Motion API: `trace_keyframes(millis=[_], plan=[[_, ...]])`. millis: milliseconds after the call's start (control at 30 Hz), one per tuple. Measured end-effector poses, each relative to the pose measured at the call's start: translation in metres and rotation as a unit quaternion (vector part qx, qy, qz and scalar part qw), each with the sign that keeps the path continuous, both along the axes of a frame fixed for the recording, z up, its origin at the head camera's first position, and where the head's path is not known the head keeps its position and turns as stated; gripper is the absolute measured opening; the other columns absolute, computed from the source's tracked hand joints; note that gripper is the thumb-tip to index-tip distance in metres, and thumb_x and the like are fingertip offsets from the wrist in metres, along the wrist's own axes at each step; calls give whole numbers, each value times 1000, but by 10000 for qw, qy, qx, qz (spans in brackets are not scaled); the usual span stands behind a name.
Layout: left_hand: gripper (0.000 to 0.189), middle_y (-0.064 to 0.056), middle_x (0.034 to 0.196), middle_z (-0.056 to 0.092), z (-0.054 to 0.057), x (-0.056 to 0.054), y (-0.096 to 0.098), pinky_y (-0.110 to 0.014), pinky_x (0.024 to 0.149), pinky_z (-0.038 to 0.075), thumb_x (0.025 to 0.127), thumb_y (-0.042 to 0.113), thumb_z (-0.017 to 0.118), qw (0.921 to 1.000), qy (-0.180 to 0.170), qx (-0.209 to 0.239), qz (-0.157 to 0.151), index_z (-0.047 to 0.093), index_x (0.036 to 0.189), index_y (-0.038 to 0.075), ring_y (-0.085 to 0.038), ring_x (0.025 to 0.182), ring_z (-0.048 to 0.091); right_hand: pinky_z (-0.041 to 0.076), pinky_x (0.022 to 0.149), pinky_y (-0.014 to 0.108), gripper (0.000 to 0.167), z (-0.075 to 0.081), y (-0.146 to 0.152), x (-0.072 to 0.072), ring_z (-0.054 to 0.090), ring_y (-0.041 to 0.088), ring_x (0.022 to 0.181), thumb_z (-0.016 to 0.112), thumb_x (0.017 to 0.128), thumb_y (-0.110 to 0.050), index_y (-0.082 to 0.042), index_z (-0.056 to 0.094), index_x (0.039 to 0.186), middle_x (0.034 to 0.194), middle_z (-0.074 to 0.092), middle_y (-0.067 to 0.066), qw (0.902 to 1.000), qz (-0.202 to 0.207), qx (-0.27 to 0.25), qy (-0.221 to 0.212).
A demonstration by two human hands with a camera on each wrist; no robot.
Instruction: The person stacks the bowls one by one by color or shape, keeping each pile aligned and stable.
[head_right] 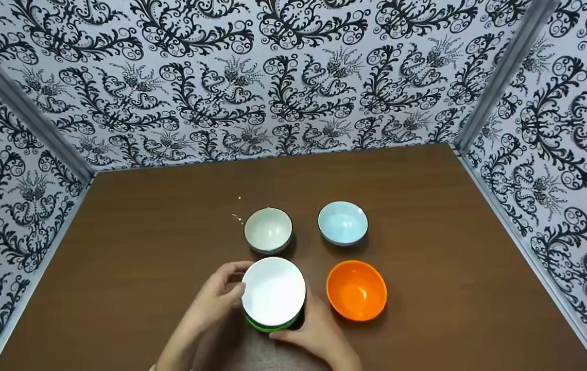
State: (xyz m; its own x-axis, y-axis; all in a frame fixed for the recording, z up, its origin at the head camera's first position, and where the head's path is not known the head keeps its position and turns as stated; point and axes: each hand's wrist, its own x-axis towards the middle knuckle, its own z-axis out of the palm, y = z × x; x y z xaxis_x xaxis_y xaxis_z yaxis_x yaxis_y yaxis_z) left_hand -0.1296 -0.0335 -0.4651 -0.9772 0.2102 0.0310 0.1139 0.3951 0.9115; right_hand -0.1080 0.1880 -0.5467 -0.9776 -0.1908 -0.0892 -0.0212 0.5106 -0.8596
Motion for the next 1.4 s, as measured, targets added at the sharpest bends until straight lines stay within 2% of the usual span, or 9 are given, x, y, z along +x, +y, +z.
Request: trace_keyframes(millis=[267,533,733,900,1067,1300,1400], plan=[[37,-12,115,60,2,2,5,-37,93,50,84,-2,55,9989,223,-410,102,63,121,-2,-29,107,62,44,111,34,111,-1,-1,0,54,12,121,93,60,-49,-19,35,149,141,52,-7,9998,41,5,212],[35,-11,112,60,4,1,8,-30,85,54,86,-2,56,9970,303,-681,213,65,119,-1,-25,104,63,44,111,38,113,0,-1,0,53,13,123,93,59,-51,-18,34,150,143,52,-6,9999,-1,47,149],[32,-10,112,62,5,0,11,-33,86,56,88,0,57,9932,319,-1073,319,66,119,1,-25,104,66,45,111,39,111,-1,-1,0,54,14,122,93,60,-50,-16,34,149,142,53,-4,9998,-22,74,184],[32,-11,115,65,4,-2,12,-35,88,57,89,0,58,9880,216,-1473,421,68,120,1,-25,106,66,43,113,41,115,0,-1,0,53,12,123,93,58,-52,-19,32,150,143,52,-6,10000,-56,51,62],[31,-12,115,69,5,-3,12,-34,82,58,88,1,62,9811,289,-1821,590,71,118,3,-25,104,69,41,114,49,119,1,-2,-1,52,13,125,92,59,-53,-16,28,153,146,50,-3,9999,-49,143,68],[29,-11,113,73,5,-2,13,-31,70,58,87,2,64,9719,615,-2121,817,74,114,6,-23,96,72,41,114,35,123,0,-3,0,52,14,128,96,55,-46,-17,29,154,148,49,-4,9996,-48,8,269],[29,-9,112,74,3,-2,13,-32,67,56,86,3,65,9687,688,-2215,882,75,113,8,-22,93,72,41,114,35,121,0,-3,0,52,14,127,96,55,-47,-16,31,153,148,50,-3,9994,-73,37,345]])
